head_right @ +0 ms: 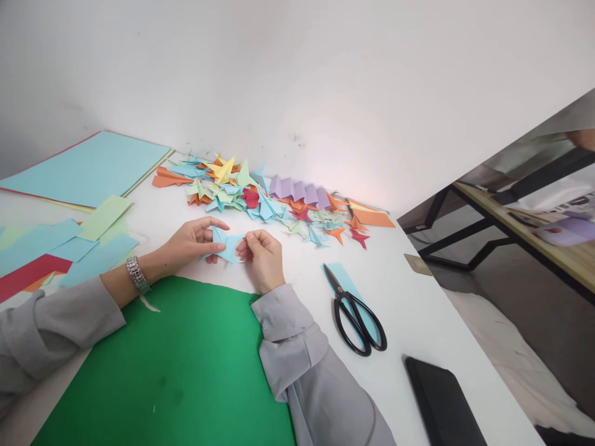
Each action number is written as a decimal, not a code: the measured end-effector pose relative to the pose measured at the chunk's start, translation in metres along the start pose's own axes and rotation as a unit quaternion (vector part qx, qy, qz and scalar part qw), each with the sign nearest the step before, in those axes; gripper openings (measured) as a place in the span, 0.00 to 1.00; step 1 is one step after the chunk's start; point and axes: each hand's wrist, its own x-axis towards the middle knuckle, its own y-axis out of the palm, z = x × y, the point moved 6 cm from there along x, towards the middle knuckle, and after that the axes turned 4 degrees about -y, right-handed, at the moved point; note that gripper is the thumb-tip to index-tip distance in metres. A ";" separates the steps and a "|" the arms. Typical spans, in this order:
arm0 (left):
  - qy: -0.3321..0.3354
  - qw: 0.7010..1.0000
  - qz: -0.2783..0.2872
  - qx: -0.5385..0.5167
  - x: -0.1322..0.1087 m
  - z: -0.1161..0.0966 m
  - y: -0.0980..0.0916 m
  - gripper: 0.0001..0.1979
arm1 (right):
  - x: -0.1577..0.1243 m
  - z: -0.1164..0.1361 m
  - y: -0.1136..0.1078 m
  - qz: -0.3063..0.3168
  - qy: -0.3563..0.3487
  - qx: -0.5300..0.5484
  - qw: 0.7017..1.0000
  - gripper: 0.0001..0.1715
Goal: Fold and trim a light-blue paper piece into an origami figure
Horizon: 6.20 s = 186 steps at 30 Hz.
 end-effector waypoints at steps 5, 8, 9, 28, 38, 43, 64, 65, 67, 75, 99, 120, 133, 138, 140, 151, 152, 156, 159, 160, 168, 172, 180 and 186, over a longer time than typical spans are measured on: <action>0.005 1.000 0.000 0.001 0.000 0.000 0.000 0.19 | 0.000 0.000 -0.001 -0.009 0.005 0.023 1.000 0.16; 0.007 1.000 -0.011 0.004 0.000 -0.001 -0.001 0.18 | 0.000 0.000 -0.002 -0.016 0.002 0.024 1.000 0.20; 0.010 1.000 -0.018 0.002 0.000 -0.001 -0.001 0.18 | 0.000 0.000 -0.002 -0.017 0.000 0.020 1.000 0.21; 0.010 0.993 -0.068 -0.092 0.001 -0.002 -0.006 0.13 | -0.005 0.013 0.008 0.063 -0.111 -0.102 0.987 0.11; -0.005 0.999 -0.018 -0.044 0.003 0.002 -0.001 0.13 | -0.005 0.010 0.007 0.045 -0.080 -0.137 0.986 0.13; 0.002 0.992 -0.056 -0.112 0.002 0.002 -0.009 0.21 | -0.002 0.009 0.001 0.006 -0.070 -0.121 0.990 0.13; 0.024 0.993 -0.107 0.034 -0.001 -0.003 -0.013 0.11 | 0.001 0.004 0.003 0.036 0.001 0.029 0.999 0.20; 0.026 0.993 -0.111 0.033 -0.001 -0.003 -0.014 0.12 | 0.001 0.002 0.002 0.034 0.011 0.032 0.999 0.19; 0.034 0.992 -0.115 0.035 0.000 -0.002 -0.015 0.13 | 0.002 0.000 0.003 0.040 0.020 0.025 0.999 0.19; 0.077 0.992 -0.072 0.068 0.002 -0.001 -0.012 0.14 | -0.001 0.003 0.004 0.060 -0.006 0.029 0.998 0.21; 0.069 0.989 -0.053 0.122 0.000 -0.003 -0.006 0.12 | -0.001 0.001 0.008 0.056 0.002 0.007 0.998 0.15; 0.056 0.992 -0.101 0.050 -0.001 -0.002 -0.011 0.14 | -0.001 0.001 0.007 0.050 -0.071 -0.092 0.992 0.15; 0.054 0.987 -0.134 0.070 -0.003 -0.006 -0.014 0.14 | -0.001 -0.001 0.006 0.042 -0.043 -0.126 0.990 0.15; 0.035 0.987 -0.144 0.054 -0.002 -0.003 -0.015 0.16 | -0.001 -0.001 0.008 0.056 -0.050 -0.155 0.985 0.15; 0.034 0.986 -0.152 0.053 -0.002 -0.003 -0.015 0.16 | -0.001 -0.001 0.008 0.060 -0.056 -0.169 0.982 0.16; 0.024 0.987 -0.155 0.037 -0.002 -0.004 -0.015 0.16 | -0.002 0.001 0.010 0.073 -0.084 -0.223 0.968 0.16; 0.024 0.987 -0.152 0.037 -0.002 -0.004 -0.015 0.16 | -0.002 0.002 0.010 0.078 -0.087 -0.225 0.967 0.17; 0.022 0.991 -0.131 0.006 -0.001 0.000 -0.015 0.17 | -0.002 0.004 0.010 0.086 -0.099 -0.215 0.968 0.24; 0.018 0.993 -0.116 -0.024 0.000 0.003 -0.014 0.17 | 0.000 0.001 0.007 0.076 -0.068 -0.185 0.977 0.27; 0.016 0.993 -0.118 -0.029 0.001 0.004 -0.015 0.18 | 0.000 -0.001 0.006 0.071 -0.052 -0.170 0.982 0.26; 0.035 0.994 -0.107 -0.010 -0.002 -0.003 -0.014 0.30 | -0.003 0.000 0.012 0.086 -0.022 -0.082 0.993 0.20; 0.020 0.994 -0.106 0.018 -0.003 -0.003 -0.014 0.28 | -0.004 0.000 0.015 0.100 -0.027 -0.106 0.989 0.20; 0.012 0.992 -0.119 0.030 -0.001 0.000 -0.016 0.21 | -0.003 0.000 0.010 0.069 -0.030 -0.110 0.991 0.19; 0.020 0.992 -0.117 0.044 0.000 0.000 -0.017 0.17 | -0.005 0.004 0.014 0.095 -0.019 -0.096 0.991 0.18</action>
